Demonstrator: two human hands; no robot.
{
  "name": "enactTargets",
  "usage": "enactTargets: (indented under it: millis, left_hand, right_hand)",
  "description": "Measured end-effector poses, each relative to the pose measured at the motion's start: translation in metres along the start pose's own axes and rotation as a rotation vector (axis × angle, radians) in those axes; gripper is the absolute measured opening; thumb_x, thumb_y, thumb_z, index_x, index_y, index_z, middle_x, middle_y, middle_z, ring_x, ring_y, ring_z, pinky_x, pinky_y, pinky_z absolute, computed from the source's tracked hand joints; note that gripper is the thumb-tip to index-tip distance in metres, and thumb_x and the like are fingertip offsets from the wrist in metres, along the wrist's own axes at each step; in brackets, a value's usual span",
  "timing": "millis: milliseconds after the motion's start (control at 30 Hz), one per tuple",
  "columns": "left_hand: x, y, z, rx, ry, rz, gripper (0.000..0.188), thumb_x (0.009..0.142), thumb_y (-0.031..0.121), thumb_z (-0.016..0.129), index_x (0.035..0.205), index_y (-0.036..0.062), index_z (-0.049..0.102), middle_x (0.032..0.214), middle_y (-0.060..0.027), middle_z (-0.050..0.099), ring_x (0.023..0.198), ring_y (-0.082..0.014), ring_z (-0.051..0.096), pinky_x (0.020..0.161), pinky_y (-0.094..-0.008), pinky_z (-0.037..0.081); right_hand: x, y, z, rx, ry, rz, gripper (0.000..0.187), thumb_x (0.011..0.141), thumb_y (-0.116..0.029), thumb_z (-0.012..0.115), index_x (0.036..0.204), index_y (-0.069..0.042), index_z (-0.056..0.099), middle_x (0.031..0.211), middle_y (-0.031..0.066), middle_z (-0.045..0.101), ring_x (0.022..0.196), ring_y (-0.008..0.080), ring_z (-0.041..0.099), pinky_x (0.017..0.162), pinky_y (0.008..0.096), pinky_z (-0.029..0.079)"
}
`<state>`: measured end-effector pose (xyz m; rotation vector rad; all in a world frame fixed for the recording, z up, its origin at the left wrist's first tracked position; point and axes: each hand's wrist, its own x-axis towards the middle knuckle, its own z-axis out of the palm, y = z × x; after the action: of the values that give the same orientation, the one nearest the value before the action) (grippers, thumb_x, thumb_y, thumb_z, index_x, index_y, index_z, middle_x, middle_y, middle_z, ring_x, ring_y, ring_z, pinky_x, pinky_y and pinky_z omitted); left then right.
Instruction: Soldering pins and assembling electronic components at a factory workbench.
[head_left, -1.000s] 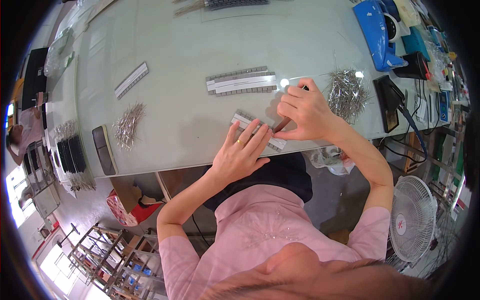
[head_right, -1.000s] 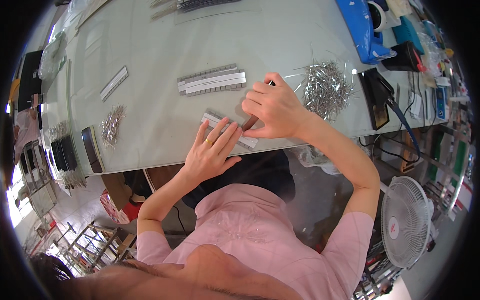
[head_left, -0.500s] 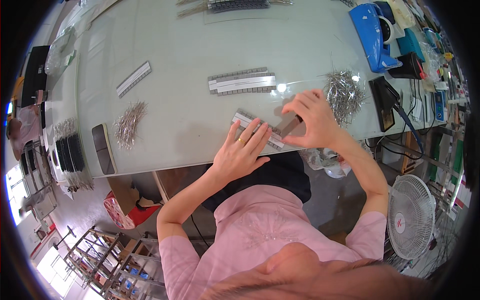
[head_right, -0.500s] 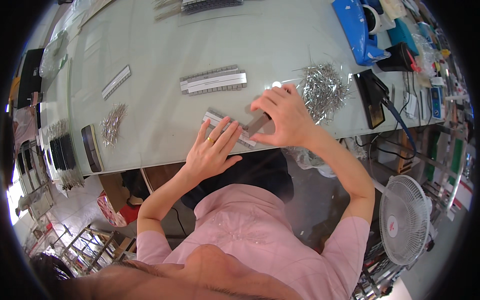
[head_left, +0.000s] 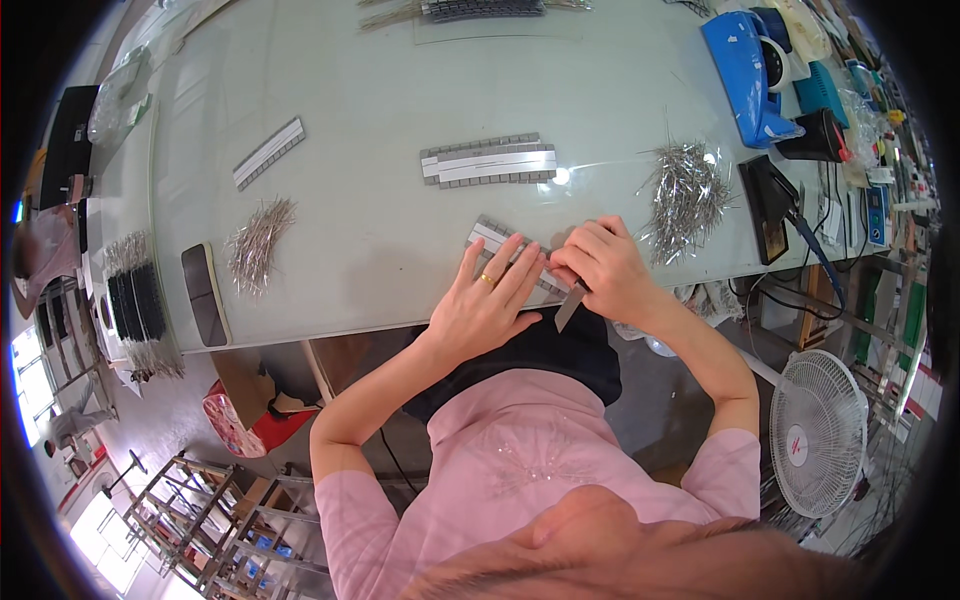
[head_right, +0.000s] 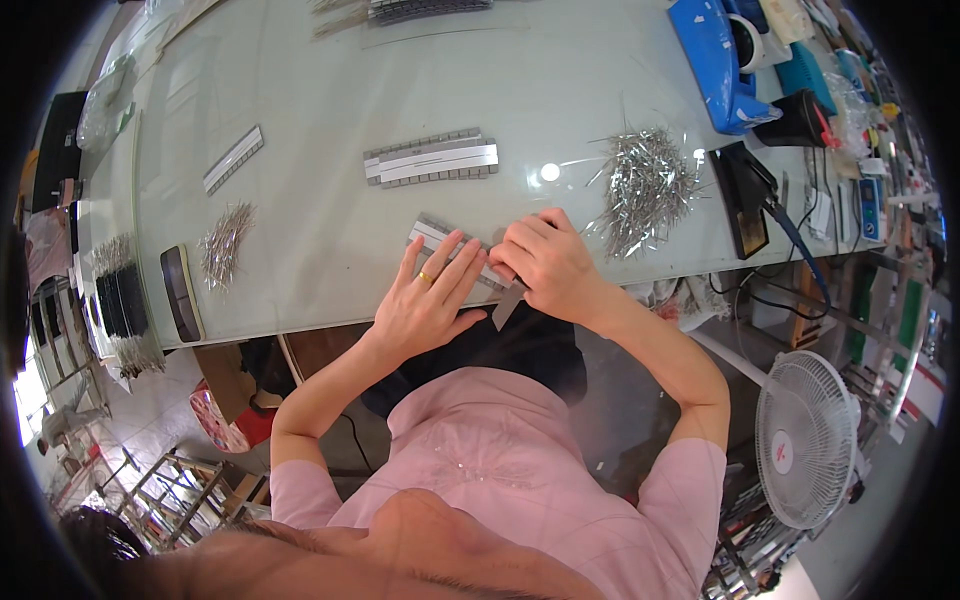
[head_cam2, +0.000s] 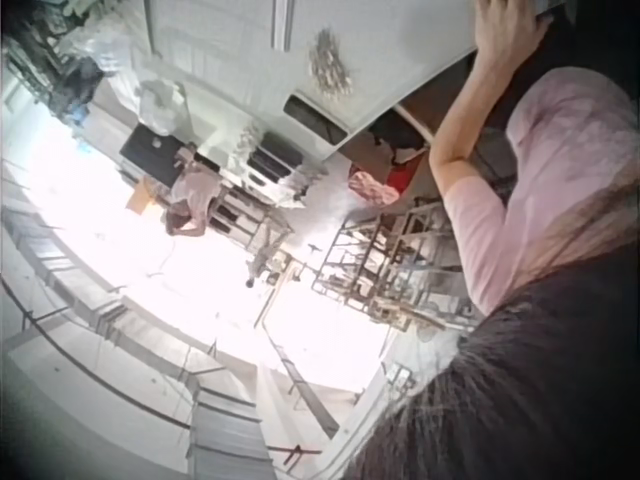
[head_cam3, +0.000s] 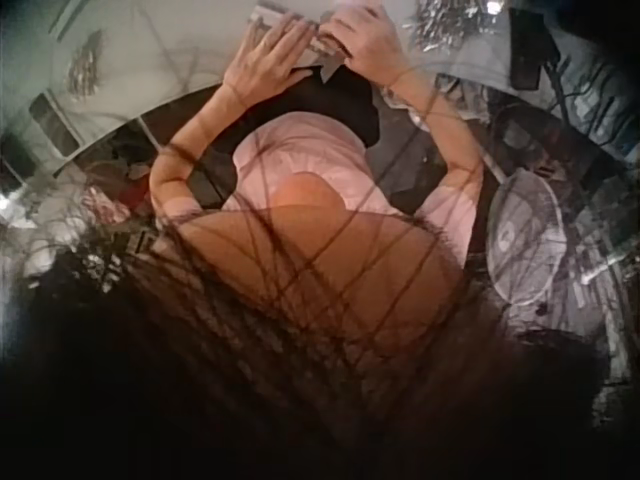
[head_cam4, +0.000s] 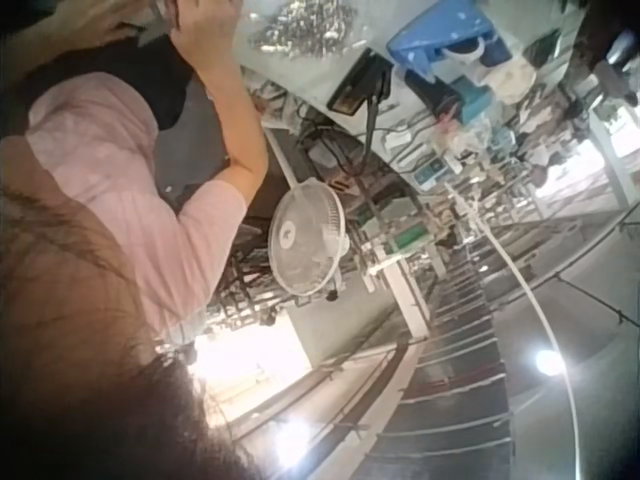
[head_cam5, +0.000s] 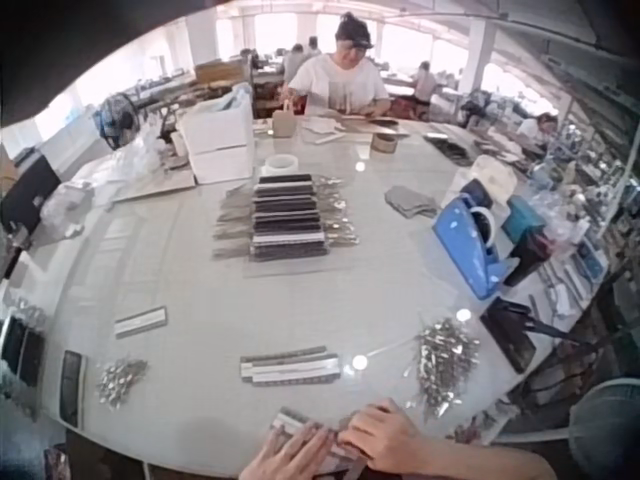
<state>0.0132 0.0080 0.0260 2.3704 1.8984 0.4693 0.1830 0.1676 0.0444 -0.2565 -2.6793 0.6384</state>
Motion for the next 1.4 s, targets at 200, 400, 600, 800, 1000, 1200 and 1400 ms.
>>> enactTargets:
  millis: [200, 400, 600, 800, 1000, 1200, 1400]
  left_hand:
    - [-0.001, 0.000, 0.001, 0.018, -0.007, 0.004, 0.075, 0.081, 0.049, 0.071, 0.139, 0.0044, 0.054, 0.148, -0.0087, 0.047, 0.141, -0.0290, 0.041, 0.111, -0.0573, 0.033]
    - [-0.001, 0.001, 0.004, 0.086, 0.006, 0.014, 0.075, 0.082, 0.049, 0.071, 0.139, 0.0047, 0.054, 0.148, -0.0091, 0.047, 0.141, -0.0288, 0.041, 0.111, -0.0566, 0.034]
    - [0.000, 0.001, 0.005, 0.180, 0.017, 0.019, 0.076, 0.080, 0.049, 0.073, 0.138, 0.0039, 0.054, 0.148, -0.0099, 0.047, 0.141, -0.0288, 0.041, 0.109, -0.0559, 0.038]
    - [0.003, 0.005, 0.008, 0.194, 0.038, 0.001, 0.079, 0.079, 0.051, 0.073, 0.139, 0.0028, 0.053, 0.148, -0.0107, 0.047, 0.140, -0.0290, 0.043, 0.107, -0.0551, 0.039]
    - [-0.002, 0.006, 0.004, 0.146, 0.073, -0.053, 0.076, 0.080, 0.045, 0.074, 0.140, 0.0029, 0.053, 0.145, -0.0113, 0.051, 0.135, -0.0290, 0.046, 0.104, -0.0471, 0.040]
    - [-0.005, 0.010, 0.006, 0.128, 0.182, 0.018, 0.070, 0.075, 0.034, 0.082, 0.135, 0.0061, 0.058, 0.142, -0.0101, 0.052, 0.131, -0.0269, 0.048, 0.100, -0.0441, 0.042]
    - [-0.011, 0.029, 0.005, 0.074, 0.141, -0.010, 0.062, 0.080, 0.034, 0.077, 0.132, 0.0045, 0.060, 0.138, -0.0099, 0.055, 0.129, -0.0275, 0.050, 0.106, -0.0465, 0.039]
  right_hand:
    - [-0.005, -0.006, 0.001, -0.163, -0.014, -0.087, 0.009, 0.077, -0.009, 0.068, 0.079, -0.012, 0.059, 0.077, 0.0007, 0.048, 0.075, 0.0178, 0.054, 0.078, 0.0335, 0.039]
    - [-0.015, -0.031, 0.004, -0.229, 0.024, 0.008, 0.009, 0.080, -0.010, 0.068, 0.081, -0.011, 0.059, 0.077, 0.0009, 0.048, 0.074, 0.0178, 0.054, 0.076, 0.0337, 0.039]
    - [-0.040, -0.052, 0.016, -0.279, 0.117, 0.181, 0.013, 0.078, -0.006, 0.069, 0.084, -0.012, 0.059, 0.078, 0.0003, 0.050, 0.075, 0.0184, 0.055, 0.076, 0.0350, 0.038]
    - [-0.075, -0.060, -0.002, 0.032, 0.382, 0.455, 0.025, 0.073, 0.002, 0.071, 0.090, -0.012, 0.059, 0.088, 0.0044, 0.060, 0.080, 0.0255, 0.058, 0.073, 0.0378, 0.042]
    - [-0.161, -0.002, -0.041, 0.301, 0.844, 1.190, 0.012, 0.095, -0.013, 0.066, 0.093, -0.003, 0.061, 0.074, -0.0064, 0.050, 0.066, 0.0031, 0.039, 0.059, 0.0220, 0.033]
    - [-0.187, 0.037, -0.048, 0.308, 0.964, 1.208, 0.020, 0.093, -0.017, 0.070, 0.101, 0.001, 0.065, 0.082, -0.0033, 0.061, 0.072, 0.0038, 0.048, 0.067, 0.0203, 0.040]
    - [-0.190, 0.046, -0.048, -0.101, 0.881, 1.227, 0.024, 0.088, -0.019, 0.075, 0.101, -0.002, 0.064, 0.085, 0.0010, 0.062, 0.072, 0.0076, 0.052, 0.066, 0.0250, 0.044]
